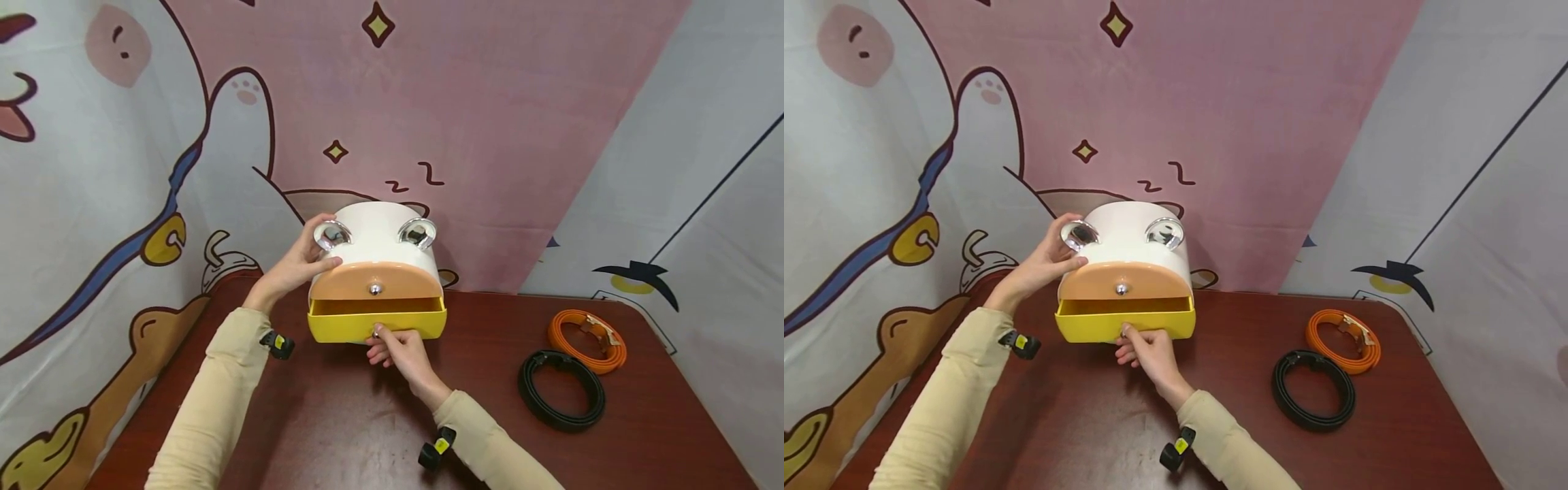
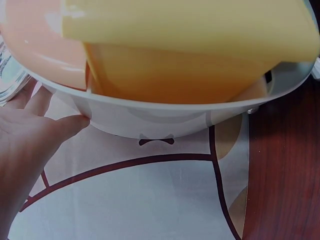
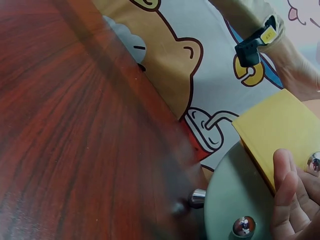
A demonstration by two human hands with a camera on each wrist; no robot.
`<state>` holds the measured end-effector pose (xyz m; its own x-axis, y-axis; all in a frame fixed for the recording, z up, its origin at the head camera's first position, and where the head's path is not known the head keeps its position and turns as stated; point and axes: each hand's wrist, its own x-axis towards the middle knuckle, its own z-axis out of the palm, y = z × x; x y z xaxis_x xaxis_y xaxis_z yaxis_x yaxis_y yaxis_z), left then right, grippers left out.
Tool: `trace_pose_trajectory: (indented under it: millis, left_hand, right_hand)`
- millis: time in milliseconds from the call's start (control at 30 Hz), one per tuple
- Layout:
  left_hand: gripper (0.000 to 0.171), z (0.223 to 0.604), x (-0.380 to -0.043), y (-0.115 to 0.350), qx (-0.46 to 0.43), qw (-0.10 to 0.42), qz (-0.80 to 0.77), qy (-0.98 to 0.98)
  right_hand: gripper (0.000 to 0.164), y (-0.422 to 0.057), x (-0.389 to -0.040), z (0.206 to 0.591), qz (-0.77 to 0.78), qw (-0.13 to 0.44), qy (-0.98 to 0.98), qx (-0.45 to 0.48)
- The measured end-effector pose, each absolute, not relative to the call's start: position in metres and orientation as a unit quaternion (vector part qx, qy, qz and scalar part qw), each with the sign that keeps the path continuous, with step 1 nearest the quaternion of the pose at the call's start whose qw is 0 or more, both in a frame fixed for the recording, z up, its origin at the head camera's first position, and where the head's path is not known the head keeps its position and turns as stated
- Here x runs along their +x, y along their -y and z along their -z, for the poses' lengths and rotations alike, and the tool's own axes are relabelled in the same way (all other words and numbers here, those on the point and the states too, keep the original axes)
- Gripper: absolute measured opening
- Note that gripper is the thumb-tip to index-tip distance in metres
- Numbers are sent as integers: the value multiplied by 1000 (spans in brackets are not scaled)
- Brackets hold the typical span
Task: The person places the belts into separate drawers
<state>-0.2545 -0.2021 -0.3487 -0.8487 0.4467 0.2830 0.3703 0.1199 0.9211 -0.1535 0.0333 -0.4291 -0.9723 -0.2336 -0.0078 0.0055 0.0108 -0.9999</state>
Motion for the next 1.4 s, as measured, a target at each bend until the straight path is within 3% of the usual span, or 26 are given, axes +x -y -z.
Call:
trace_pose_trajectory:
  millis: [267, 900, 1400]
  left_hand:
    - [74, 352, -254, 204, 282, 26, -602, -747]
    - [74, 353, -254, 206, 270, 32, -606, -747]
    - [73, 350, -254, 204, 278, 29, -597, -752]
  right_hand:
    - [43, -32, -159, 462, 705, 91, -699, -80]
    - [46, -33, -142, 460, 704, 101, -697, -93]
    - [38, -36, -136, 458, 695, 119, -703, -94]
